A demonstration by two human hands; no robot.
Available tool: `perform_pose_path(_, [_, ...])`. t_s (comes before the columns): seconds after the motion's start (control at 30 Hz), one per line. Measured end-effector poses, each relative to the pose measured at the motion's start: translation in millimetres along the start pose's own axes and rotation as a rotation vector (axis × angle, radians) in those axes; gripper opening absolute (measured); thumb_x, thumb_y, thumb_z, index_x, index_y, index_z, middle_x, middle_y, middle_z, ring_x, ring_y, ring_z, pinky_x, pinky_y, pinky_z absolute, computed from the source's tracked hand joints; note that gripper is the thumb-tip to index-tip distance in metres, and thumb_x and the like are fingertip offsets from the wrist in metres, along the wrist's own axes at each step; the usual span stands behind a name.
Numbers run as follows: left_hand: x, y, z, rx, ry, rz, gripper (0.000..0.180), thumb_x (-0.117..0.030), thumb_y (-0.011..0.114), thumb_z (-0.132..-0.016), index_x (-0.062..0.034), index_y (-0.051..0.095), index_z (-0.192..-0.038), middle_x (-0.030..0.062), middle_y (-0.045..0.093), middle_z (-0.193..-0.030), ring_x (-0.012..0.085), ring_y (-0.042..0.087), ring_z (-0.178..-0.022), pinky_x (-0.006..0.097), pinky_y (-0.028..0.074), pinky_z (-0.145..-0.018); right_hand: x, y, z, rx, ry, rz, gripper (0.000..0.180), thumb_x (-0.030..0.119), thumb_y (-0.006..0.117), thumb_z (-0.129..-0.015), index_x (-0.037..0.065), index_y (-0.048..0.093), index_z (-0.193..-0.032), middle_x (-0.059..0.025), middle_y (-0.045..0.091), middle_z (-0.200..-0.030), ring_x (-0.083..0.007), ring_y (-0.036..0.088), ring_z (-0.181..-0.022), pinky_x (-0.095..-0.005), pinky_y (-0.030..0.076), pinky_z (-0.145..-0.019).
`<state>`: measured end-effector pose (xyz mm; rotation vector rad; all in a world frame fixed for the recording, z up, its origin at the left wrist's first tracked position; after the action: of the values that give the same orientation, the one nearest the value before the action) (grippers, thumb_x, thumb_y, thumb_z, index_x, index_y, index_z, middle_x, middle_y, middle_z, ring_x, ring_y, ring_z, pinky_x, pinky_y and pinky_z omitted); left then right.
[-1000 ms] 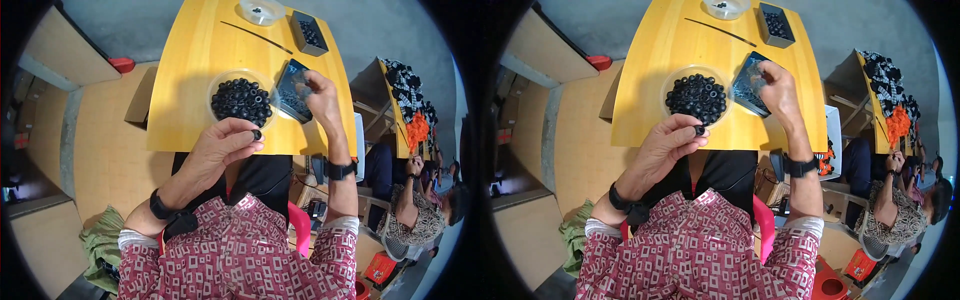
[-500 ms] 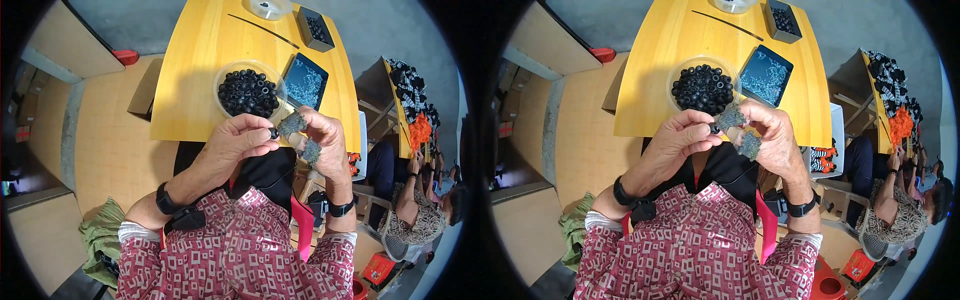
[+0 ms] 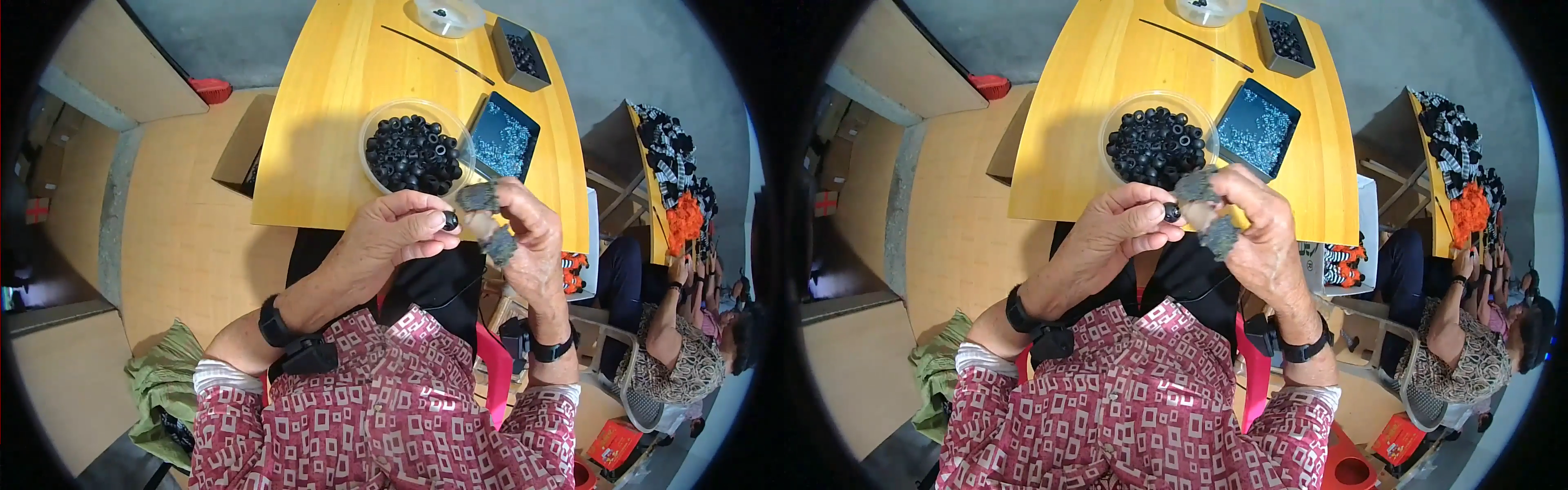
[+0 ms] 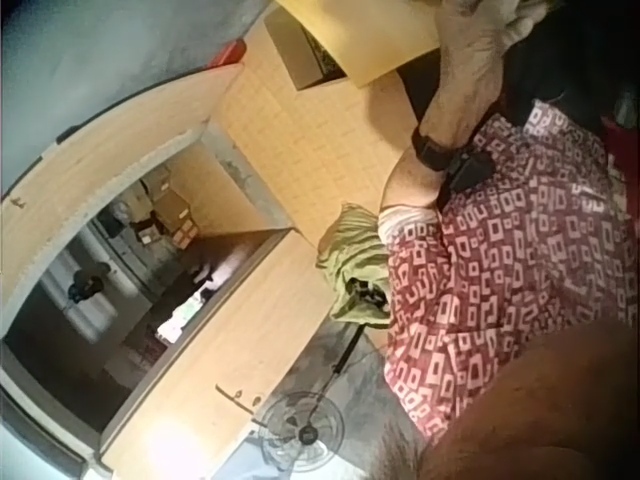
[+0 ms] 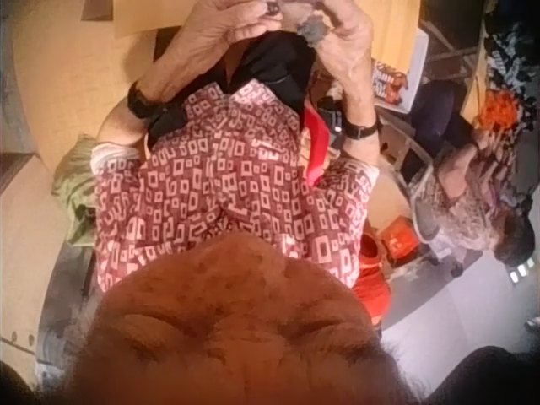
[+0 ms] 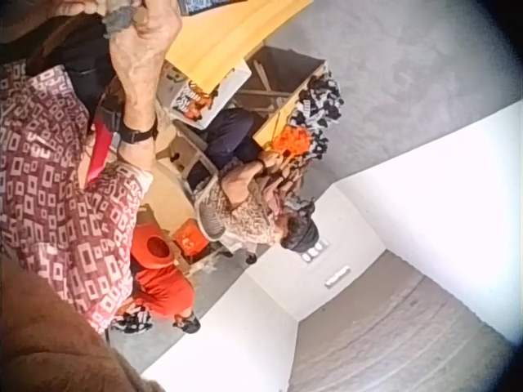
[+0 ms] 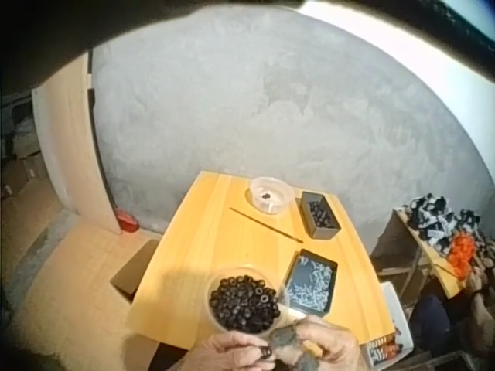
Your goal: The person assembles small black plastic rings onto cylindrical foam or rubber components by hand, taking the rings from a plastic bowl and the components from a storage box.
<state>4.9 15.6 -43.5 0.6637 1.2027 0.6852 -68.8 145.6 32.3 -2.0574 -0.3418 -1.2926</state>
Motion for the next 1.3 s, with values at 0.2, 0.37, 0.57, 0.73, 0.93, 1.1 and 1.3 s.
perform_pose_path(0.2, [5.0, -4.0, -3.9, 0.04, -0.038, 0.091, 0.021, -0.014, 0.06, -0.092, -0.0024, 0.061, -0.109, 0.0126, 0.067, -0.1, 0.0182, 0.068, -0.086, 0.022, 0.057, -0.074, 16.6, 6.4, 14.6, -0.133, -0.217, 0.292, 0.019, -0.004, 0.07, -0.07, -0.002, 0.062, -0.088, -0.0146, 0.061, -0.089, -0.0265, 0.059, -0.076, -0.0326, 0.048, -0.066])
perform_pose_path(0.37, [8.3, -4.2, -1.4, 0.024, -0.028, 0.132, 0.021, -0.014, 0.06, -0.092, -0.0023, 0.061, -0.11, 0.0099, 0.066, -0.097, 0.0159, 0.067, -0.086, 0.022, 0.057, -0.076, 21.3, 18.3, 22.9, -0.136, -0.413, 0.495, 0.022, 0.001, 0.068, -0.063, -0.002, 0.062, -0.084, -0.0152, 0.061, -0.091, -0.03, 0.058, -0.077, -0.0363, 0.047, -0.067])
perform_pose_path(0.57, [9.5, -9.7, 6.6, -0.025, -0.028, -0.015, 0.02, -0.012, 0.061, -0.091, -0.0014, 0.062, -0.109, 0.0073, 0.066, -0.097, 0.0145, 0.067, -0.087, 0.022, 0.056, -0.078, 22.6, 27.7, 33.0, -0.093, -0.529, 0.66, 0.027, 0.013, 0.07, -0.059, 0.001, 0.062, -0.082, -0.0153, 0.06, -0.093, -0.029, 0.058, -0.079, -0.0389, 0.045, -0.07])
perform_pose_path(0.73, [4.8, -12.1, 11.6, -0.072, 0.001, -0.085, 0.021, -0.009, 0.062, -0.09, -0.0007, 0.063, -0.11, 0.0071, 0.065, -0.1, 0.0125, 0.065, -0.088, 0.022, 0.056, -0.079, 23.6, 34.1, 35.1, -0.052, -0.572, 0.693, 0.027, 0.016, 0.069, -0.061, 0.001, 0.061, -0.082, -0.0149, 0.06, -0.094, -0.0286, 0.059, -0.079, -0.0403, 0.045, -0.071])
perform_pose_path(0.93, [-0.5, -12.4, 18.6, -0.092, 0.025, -0.096, 0.022, -0.004, 0.063, -0.088, 0.0021, 0.062, -0.109, 0.0073, 0.065, -0.099, 0.0139, 0.065, -0.088, 0.021, 0.055, -0.079, 22.4, 38.1, 32.2, -0.051, -0.591, 0.681, 0.026, 0.018, 0.068, -0.063, 0.002, 0.061, -0.082, -0.0151, 0.06, -0.095, -0.0285, 0.059, -0.079, -0.0411, 0.045, -0.071])
perform_pose_path(1.1, [-5.5, -12.0, 21.7, -0.025, 0.075, -0.181, 0.025, -0.003, 0.064, -0.087, 0.003, 0.062, -0.111, 0.0075, 0.065, -0.1, 0.0112, 0.064, -0.088, 0.021, 0.052, -0.081, 26.0, 40.7, 30.0, -0.017, -0.582, 0.648, 0.025, 0.017, 0.067, -0.064, 0.002, 0.061, -0.082, -0.0157, 0.06, -0.094, -0.0283, 0.059, -0.079, -0.0405, 0.045, -0.071])
perform_pose_path(1.3, [-8.9, -12.8, 22.4, 0.007, 0.102, -0.084, 0.026, -0.005, 0.064, -0.087, 0.0021, 0.061, -0.112, 0.0098, 0.065, -0.102, 0.0157, 0.066, -0.091, 0.024, 0.055, -0.081, 33.5, 42.5, 21.1, -0.026, -0.582, 0.603, 0.021, 0.012, 0.067, -0.064, 0.0, 0.06, -0.081, -0.0152, 0.062, -0.089, -0.0275, 0.059, -0.073, -0.0392, 0.045, -0.068])
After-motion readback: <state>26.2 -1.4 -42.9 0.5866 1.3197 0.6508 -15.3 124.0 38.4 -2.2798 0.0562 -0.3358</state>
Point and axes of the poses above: each hand's wrist, its own z-axis away from the middle knuckle, its own y-axis out of the palm, x = y × z, the point moved 6 cm from there along -z, towards the middle knuckle
